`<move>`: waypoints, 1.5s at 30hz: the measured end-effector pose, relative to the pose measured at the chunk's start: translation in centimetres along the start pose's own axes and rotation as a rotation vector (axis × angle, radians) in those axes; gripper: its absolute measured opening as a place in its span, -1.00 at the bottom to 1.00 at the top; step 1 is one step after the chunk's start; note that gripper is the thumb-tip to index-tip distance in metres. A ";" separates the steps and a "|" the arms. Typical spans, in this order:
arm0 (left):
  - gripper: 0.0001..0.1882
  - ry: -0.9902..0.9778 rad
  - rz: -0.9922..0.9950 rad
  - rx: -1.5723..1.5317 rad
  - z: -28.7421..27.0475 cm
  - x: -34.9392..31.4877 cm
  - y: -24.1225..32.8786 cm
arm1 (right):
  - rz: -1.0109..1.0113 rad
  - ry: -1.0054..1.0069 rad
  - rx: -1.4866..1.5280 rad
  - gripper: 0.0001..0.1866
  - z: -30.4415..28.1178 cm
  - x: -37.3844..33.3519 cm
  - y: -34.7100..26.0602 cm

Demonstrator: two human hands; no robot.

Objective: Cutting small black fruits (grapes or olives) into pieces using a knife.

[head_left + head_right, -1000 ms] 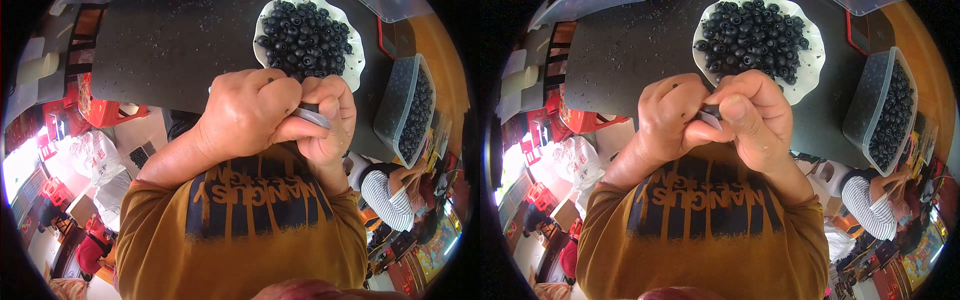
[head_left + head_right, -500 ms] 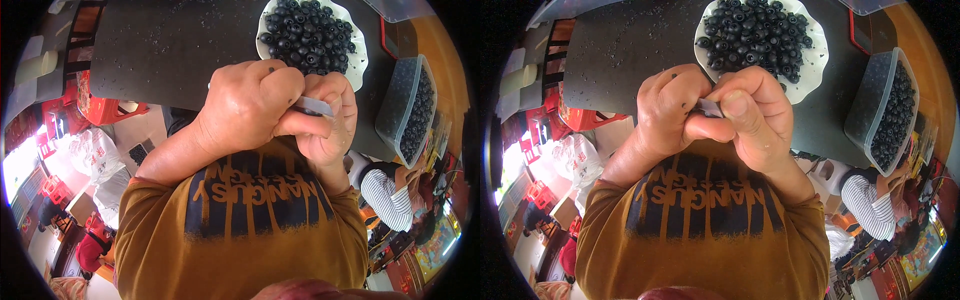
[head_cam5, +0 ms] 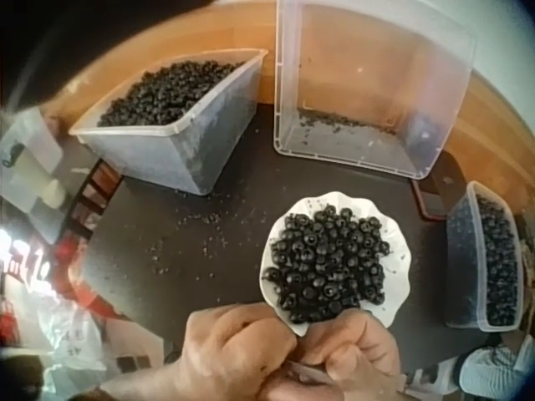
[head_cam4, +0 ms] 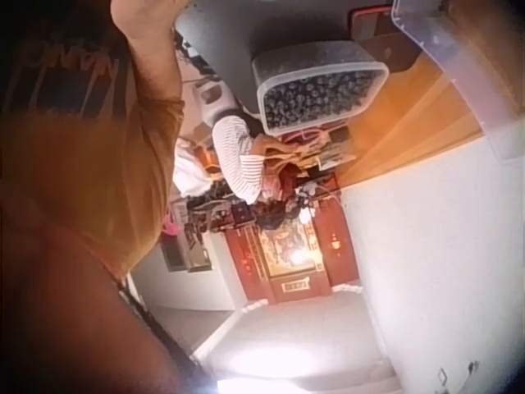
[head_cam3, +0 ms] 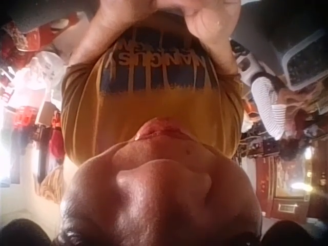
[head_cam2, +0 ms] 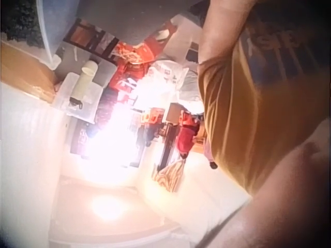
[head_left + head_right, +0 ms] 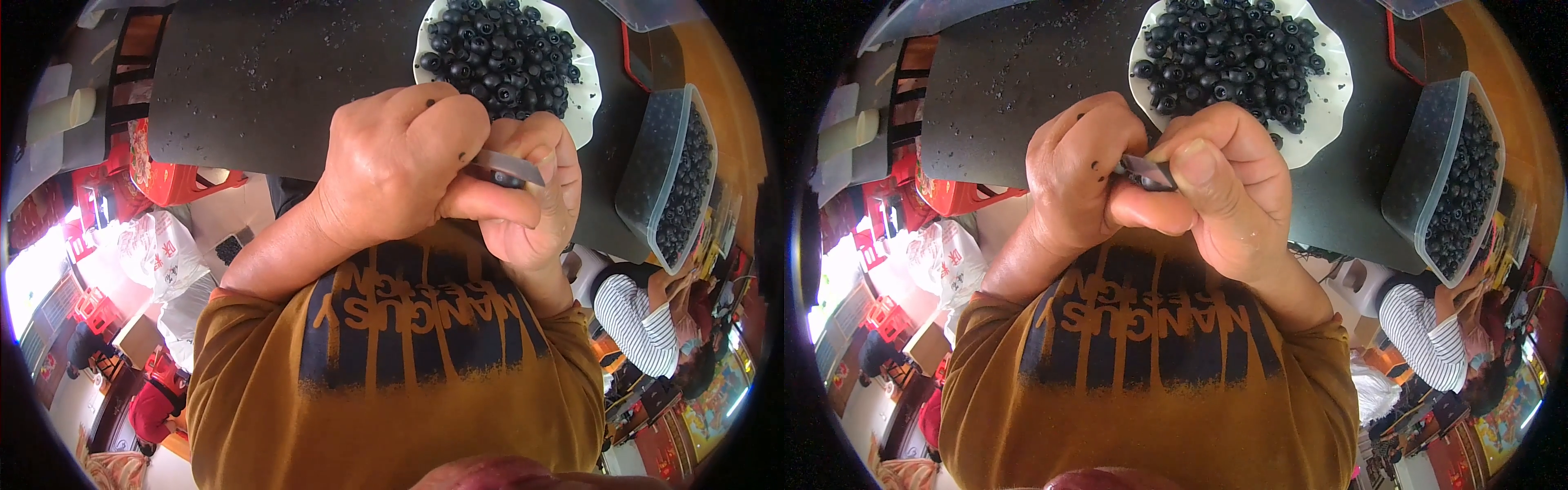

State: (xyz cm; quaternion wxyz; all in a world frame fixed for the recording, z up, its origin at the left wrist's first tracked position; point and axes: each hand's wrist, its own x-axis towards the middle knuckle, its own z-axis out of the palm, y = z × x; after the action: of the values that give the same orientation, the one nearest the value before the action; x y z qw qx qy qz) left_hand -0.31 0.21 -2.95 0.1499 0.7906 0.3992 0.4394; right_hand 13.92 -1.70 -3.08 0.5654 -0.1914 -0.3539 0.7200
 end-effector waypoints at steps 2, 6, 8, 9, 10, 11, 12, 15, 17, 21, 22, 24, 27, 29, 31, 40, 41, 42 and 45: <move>-0.50 -0.002 0.000 -0.016 0.2 -0.1 -0.1 | 0.031 0.047 0.008 -0.82 0.1 -0.2 -0.1; -0.50 -0.010 -0.004 0.002 0.5 -0.2 -0.1 | 0.029 0.057 -0.011 -0.82 -0.1 -0.3 -0.2; -0.50 -0.013 -0.001 0.015 0.6 -0.3 0.0 | 0.023 0.070 -0.033 -0.82 -0.1 -0.3 -0.1; -0.46 0.014 0.002 0.000 0.7 -0.3 0.1 | 0.023 0.070 -0.032 -0.82 -0.1 -0.3 -0.1; -0.41 0.040 0.005 -0.016 0.7 -0.4 0.2 | 0.022 0.052 -0.035 -0.82 -0.1 -0.2 -0.2; -0.41 0.039 0.005 -0.016 0.7 -0.3 0.2 | 0.022 0.034 -0.038 -0.81 0.0 -0.2 -0.2; -0.41 0.042 0.000 -0.018 0.6 -0.2 0.3 | 0.021 0.035 -0.038 -0.81 0.0 -0.2 -0.2; -0.42 0.037 -0.003 -0.027 0.5 -0.2 0.3 | 0.022 0.039 -0.047 -0.81 0.0 -0.3 -0.2; -0.43 0.031 -0.002 -0.034 0.5 -0.2 0.2 | 0.036 0.029 -0.045 -0.80 -0.1 -0.4 -0.2; -0.46 0.006 -0.003 -0.013 0.6 -0.3 0.1 | 0.035 0.052 -0.062 -0.80 -0.2 -0.5 0.0; -0.49 -0.016 -0.010 0.028 0.5 -0.3 0.1 | 0.037 0.060 -0.058 -0.80 -0.2 -0.6 0.0; -0.49 -0.018 -0.005 0.040 0.6 -0.5 -0.1 | 0.038 0.069 -0.055 -0.81 -0.1 -0.6 0.0; -0.50 -0.020 0.014 0.075 0.7 -0.6 -0.1 | 0.061 0.085 -0.027 -0.81 0.1 -0.8 0.1; -0.50 -0.020 0.028 0.097 0.7 -0.7 -0.1 | 0.056 0.143 -0.027 -0.80 0.5 -0.9 0.1; -0.49 0.020 0.107 0.129 0.9 -0.7 0.0 | 0.039 0.116 -0.030 -0.79 0.1 -0.9 0.1; -0.43 0.048 0.065 0.070 0.7 -0.2 0.3 | 0.075 0.119 0.031 -0.79 0.4 -1.1 -0.3; -0.43 0.047 0.068 0.070 0.7 -0.1 0.4 | 0.095 0.154 0.057 -0.79 0.5 -1.1 -0.3; -0.43 0.034 0.058 0.068 0.7 -0.2 0.4 | 0.092 0.156 0.057 -0.79 0.5 -1.2 -0.3; -0.43 0.021 0.042 0.061 0.8 -0.2 0.5 | 0.094 0.146 0.069 -0.79 0.2 -1.3 -0.4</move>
State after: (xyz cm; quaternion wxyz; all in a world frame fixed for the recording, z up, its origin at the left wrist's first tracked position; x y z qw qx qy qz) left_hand 0.57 -0.15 -3.25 0.1122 0.7983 0.3972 0.4386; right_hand 14.45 -2.94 -2.82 0.5617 -0.2404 -0.2774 0.7414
